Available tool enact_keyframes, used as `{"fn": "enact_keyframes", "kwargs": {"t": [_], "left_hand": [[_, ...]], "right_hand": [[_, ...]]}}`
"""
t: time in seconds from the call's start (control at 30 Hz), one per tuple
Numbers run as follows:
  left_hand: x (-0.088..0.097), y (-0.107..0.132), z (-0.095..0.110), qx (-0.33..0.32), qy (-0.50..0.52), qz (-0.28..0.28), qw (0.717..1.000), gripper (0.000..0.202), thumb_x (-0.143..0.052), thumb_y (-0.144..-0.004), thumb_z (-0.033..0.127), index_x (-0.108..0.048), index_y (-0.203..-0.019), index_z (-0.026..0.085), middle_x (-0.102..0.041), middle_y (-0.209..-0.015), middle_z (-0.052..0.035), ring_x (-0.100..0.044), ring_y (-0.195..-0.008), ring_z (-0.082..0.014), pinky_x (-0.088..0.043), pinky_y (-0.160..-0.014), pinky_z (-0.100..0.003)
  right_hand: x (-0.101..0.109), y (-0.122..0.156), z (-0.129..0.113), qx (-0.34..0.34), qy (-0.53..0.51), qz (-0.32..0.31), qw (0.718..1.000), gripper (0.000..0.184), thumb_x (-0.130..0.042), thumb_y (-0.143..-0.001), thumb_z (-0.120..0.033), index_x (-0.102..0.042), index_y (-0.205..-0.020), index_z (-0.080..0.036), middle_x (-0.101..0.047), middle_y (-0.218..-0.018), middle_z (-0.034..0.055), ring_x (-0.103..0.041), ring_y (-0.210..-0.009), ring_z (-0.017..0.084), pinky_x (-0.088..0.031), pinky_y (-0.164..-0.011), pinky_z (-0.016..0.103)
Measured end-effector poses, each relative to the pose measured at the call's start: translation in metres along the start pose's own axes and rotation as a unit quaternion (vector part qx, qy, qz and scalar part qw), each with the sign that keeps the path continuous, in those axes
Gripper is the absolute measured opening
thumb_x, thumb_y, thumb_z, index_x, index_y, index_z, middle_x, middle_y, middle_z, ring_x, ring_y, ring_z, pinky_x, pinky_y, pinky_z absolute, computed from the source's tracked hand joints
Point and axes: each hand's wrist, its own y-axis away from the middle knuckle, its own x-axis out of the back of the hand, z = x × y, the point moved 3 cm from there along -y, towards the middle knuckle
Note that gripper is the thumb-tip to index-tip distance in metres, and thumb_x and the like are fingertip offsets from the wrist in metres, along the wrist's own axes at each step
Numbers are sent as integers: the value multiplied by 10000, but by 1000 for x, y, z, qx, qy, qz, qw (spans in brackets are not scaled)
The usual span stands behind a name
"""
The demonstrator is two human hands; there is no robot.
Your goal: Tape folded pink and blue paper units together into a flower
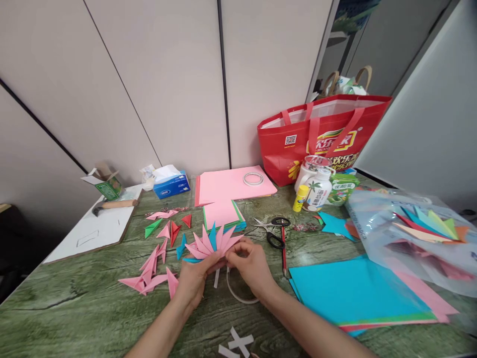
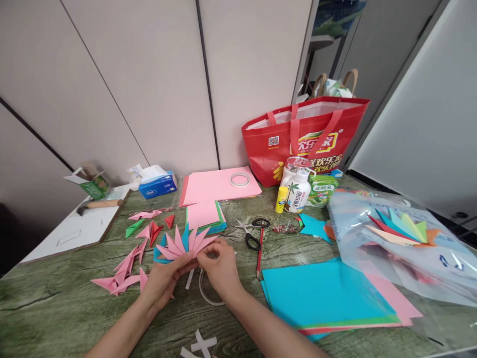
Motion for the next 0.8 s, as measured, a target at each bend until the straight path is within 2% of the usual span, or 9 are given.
{"fn": "enact_keyframes", "kwargs": {"t": [0.17,0.4,0.5,0.6,0.7,0.8], "left_hand": [[7,-5,-6,34,15,-3,999,322,-777,-536,165,-684,-838,103,-731,-792,-77,-682,-704,-231,-554,-730,-383],[13,-9,-6,71,44,0,997,203,-777,-532,142,-697,-703,66,-729,-749,-125,-687,-711,-245,-562,-719,-346],[14,-11,-4,81,58,0,995,167,-767,-546,130,-699,-680,58,-726,-769,-147,-685,-755,-259,-560,-735,-346],[14,-12,-3,82,63,-4,995,131,-755,-561,117,-701,-664,58,-726,-764,-151,-685,-763,-262,-561,-735,-347],[13,-11,-3,77,65,-17,995,115,-749,-571,109,-704,-665,63,-728,-748,-136,-688,-735,-250,-565,-724,-343],[12,-10,-2,76,67,-24,995,116,-746,-575,98,-706,-678,63,-729,-742,-125,-688,-717,-240,-569,-721,-340]], "right_hand": [[0,-1,4,-38,-68,4,997,110,-607,-600,-189,-625,-496,-155,-603,-734,37,-560,-737,171,-471,-637,259],[3,-3,3,-115,-153,25,981,116,-656,-512,-251,-622,-499,-141,-583,-899,72,-548,-734,186,-501,-522,271],[6,-6,4,-128,-178,22,975,155,-674,-518,-276,-596,-507,-143,-580,-771,44,-539,-689,168,-520,-537,287],[5,-7,4,-130,-191,-6,973,204,-682,-564,-325,-587,-601,-148,-556,-633,5,-538,-634,148,-525,-548,287],[2,-6,5,-112,-183,-41,976,292,-697,-590,-363,-594,-758,-147,-592,-705,12,-552,-638,144,-515,-524,267],[-1,-4,6,-90,-167,-59,980,298,-705,-601,-379,-590,-737,-141,-587,-700,9,-541,-627,132,-505,-513,248]]}}
